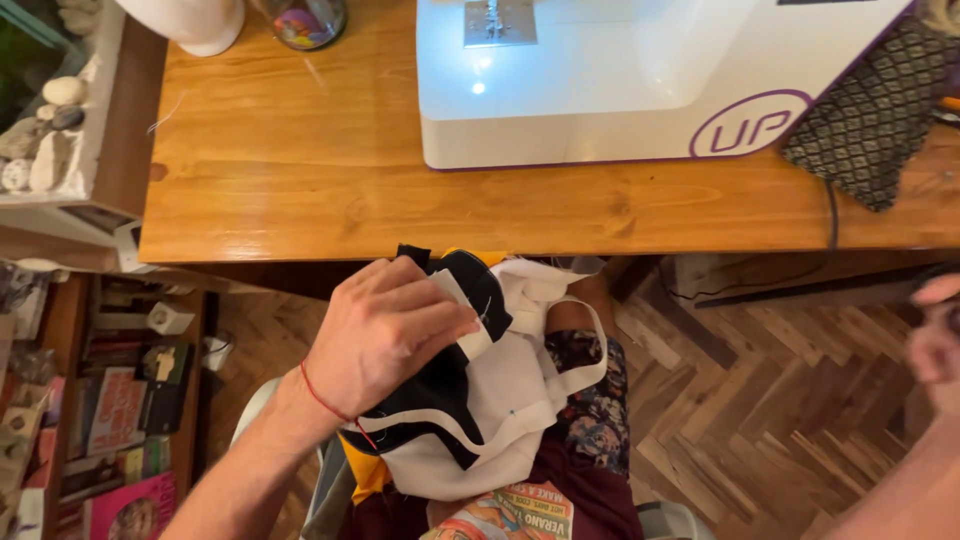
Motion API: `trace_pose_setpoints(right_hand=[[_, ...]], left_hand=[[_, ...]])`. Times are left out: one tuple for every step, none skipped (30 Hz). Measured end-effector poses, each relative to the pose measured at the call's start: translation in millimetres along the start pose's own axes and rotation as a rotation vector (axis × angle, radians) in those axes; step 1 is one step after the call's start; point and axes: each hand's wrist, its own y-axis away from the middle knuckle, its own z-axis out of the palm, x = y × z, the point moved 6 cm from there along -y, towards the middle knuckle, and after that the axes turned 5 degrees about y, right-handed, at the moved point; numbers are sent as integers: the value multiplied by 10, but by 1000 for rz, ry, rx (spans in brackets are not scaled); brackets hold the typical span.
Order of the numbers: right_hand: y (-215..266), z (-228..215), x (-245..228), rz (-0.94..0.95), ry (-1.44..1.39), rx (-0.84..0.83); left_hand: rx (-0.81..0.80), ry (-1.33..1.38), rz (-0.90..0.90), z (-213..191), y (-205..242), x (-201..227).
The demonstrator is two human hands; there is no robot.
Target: Sewing and trimming a fabric bag using a sewing machine and scissors
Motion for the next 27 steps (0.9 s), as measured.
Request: trace_pose_setpoints(right_hand=[[-2, 245, -226, 2, -7, -8], [13, 460, -329, 209, -222, 46], [80, 675, -443, 417, -432, 109], [46, 1017, -864, 422, -435, 106], [63, 1346, -1395, 226, -72, 1], [213, 1683, -1903, 23, 287, -104], [139, 1766, -1873, 22, 285, -112], [90, 1891, -2002, -279, 718, -88], [83, 2076, -2098, -593, 1143, -60], [-5, 2106, -2116, -600, 1138, -67], [-19, 2172, -2230, -831, 1132, -30], [-12, 2230, -2332, -1060, 1112, 11], [-59, 2265, -2358, -1071, 1107, 13], [-93, 2329, -2378, -1118, 1184, 9], [-133, 2395, -2397, -1170, 1259, 1], [-170, 2468, -2391, -1187, 1252, -1], [-182, 2527, -2378, -1205, 1250, -3], [-200, 2581, -2360, -1222, 1248, -6], [-212, 2659, -2387, -1224, 1247, -7], [-213, 2716, -2434, -1244, 1168, 2], [-214, 2772, -2479, -1262, 1088, 13], [-232, 2840, -2473, -1262, 1088, 16], [-232, 2899, -2478, -1279, 1044, 21], [-233, 2956, -2480, -1297, 1001, 27], [-233, 2996, -2544, -1294, 1000, 29], [-215, 3040, -2614, -1321, 979, 25], [-189, 3087, -2682, -1349, 955, 16]], left_hand=[[-6, -5, -8, -10, 23, 41], [-13, -66, 51, -16, 44, 126], [-19, -122, 114, -10, 62, 212], [-25, -122, 111, -16, 85, 284], [-5, -214, 184, -28, 104, 392], [15, -305, 257, -39, 128, 499], [12, -308, 250, -34, 152, 534], [21, -343, 286, -33, 187, 595], [32, -379, 321, -36, 225, 657], [30, -383, 312, -23, 251, 672], [63, -410, 330, -24, 274, 695], [95, -436, 348, -29, 297, 718], [98, -446, 343, -24, 299, 717], [114, -429, 337, -33, 303, 714], [130, -414, 323, -38, 315, 721], [134, -426, 312, -31, 325, 710], [155, -427, 315, -27, 334, 705], [175, -429, 318, -16, 337, 699], [176, -429, 317, -21, 327, 701], [182, -435, 316, -25, 313, 705], [188, -441, 318, -31, 297, 706], [188, -442, 319, -18, 294, 706], [194, -436, 321, -11, 290, 706], [201, -431, 322, -3, 284, 705], [198, -430, 325, 2, 272, 698], [201, -438, 327, 5, 261, 691], [203, -446, 324, 8, 259, 693]])
